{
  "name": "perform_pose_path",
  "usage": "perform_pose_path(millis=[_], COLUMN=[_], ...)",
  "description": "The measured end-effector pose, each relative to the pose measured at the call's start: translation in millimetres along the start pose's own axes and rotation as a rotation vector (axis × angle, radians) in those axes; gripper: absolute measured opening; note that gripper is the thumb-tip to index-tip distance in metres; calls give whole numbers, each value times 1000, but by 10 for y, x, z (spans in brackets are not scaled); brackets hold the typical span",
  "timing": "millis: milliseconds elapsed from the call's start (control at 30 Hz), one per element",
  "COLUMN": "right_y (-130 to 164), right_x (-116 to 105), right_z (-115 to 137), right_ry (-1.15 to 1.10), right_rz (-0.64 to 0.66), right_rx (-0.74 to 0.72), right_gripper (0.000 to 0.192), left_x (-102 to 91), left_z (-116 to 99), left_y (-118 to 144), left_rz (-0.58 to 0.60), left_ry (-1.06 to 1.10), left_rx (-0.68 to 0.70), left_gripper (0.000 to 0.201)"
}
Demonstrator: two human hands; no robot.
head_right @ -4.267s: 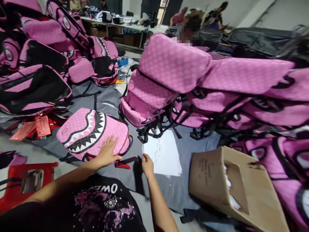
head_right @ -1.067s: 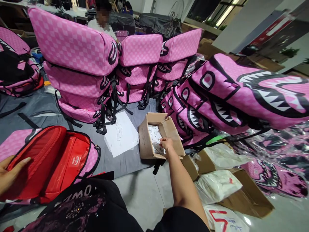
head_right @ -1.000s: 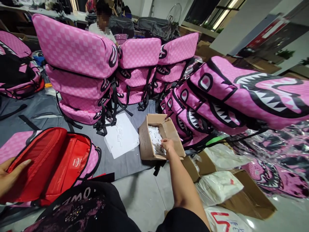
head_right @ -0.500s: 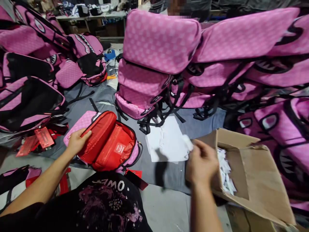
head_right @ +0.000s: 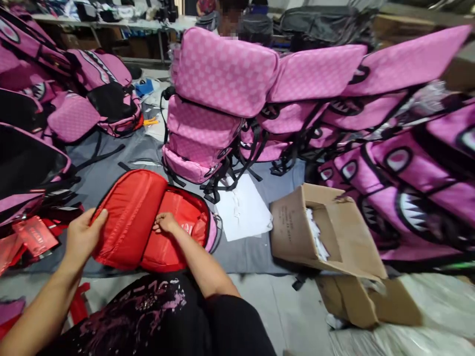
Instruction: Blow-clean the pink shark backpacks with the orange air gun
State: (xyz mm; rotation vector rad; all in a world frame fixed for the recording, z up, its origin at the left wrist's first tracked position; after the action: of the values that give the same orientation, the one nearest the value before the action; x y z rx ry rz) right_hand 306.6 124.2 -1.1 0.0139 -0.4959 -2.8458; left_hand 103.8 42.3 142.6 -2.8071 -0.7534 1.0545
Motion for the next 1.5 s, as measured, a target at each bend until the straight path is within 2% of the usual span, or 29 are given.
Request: perform_pose_path(millis=[67,133,200,233,300,367,433,567,667,767,833,967,1100,1167,1267,1367,1500], right_y=[22,154,358,442,508,429,276,81,255,598,765,784,466,252,-22,-188,-264], right_x=[-340,-957,-1668,-1975,-2424,-2654,-2749,-2953,-3366,-3894,-4172,-4500,-4668,-4717,-4769,-4796,-4750], right_z=[-83,-160,-281,-384,-651,-926,-1112,-1155,-1106,-1124,-1151,-1176,-1135,-1108,-1068,-1023,-943], right_ry=[78,190,335,395,510,608,698,847,949,1037,1081,1119,1076,1048,1020,1010,1061], right_rz=[-58,-249,-518,-608,-678,-649,-613,-594,-647,-717,-710,-719,-781,-782,-780,-763,-724], right_rx=[11,-21,-48,-33,35,103,125,22,-34,-13,-9,38,136,182,260,341,333], right_gripper=[21,26,37,39,33,24,22,33,43,42,40,36,38,43,47,39,29], left_x=[126,257,338,359,382,393,396,375,373,413,454,527,557,545,568,675,773], left_z=[117,164,151,128,64,-6,-53,-27,34,45,10,-80,-143,-224,-442,-600,-564], left_y=[-30,-35,-40,-44,-44,-26,8,75,104,135,162,225,278,287,269,247,256], left_rz=[79,129,135,130,130,135,130,70,37,25,17,11,43,43,67,157,217], left_ry=[1,14,21,15,-5,-35,-75,-135,-182,-202,-200,-236,-292,-386,-606,-701,-670], left_rx=[-10,-26,-36,-35,-24,-8,-10,-92,-144,-158,-152,-141,-139,-119,3,115,59], left_gripper=[35,36,37,37,37,37,38,45,50,51,52,51,49,52,60,65,61])
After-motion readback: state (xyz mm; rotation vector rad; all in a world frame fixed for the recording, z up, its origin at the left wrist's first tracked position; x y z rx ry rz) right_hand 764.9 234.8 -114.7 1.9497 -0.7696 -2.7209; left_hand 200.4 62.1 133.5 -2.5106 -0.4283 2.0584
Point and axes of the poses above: each hand's wrist, its own y-axis away from the middle knuckle, its own x-axis out of the palm, z = x × y, the point moved 5 cm from there along -y, towards the middle knuckle, and after that the axes turned 1 degree about -z, right-handed, at the moved point
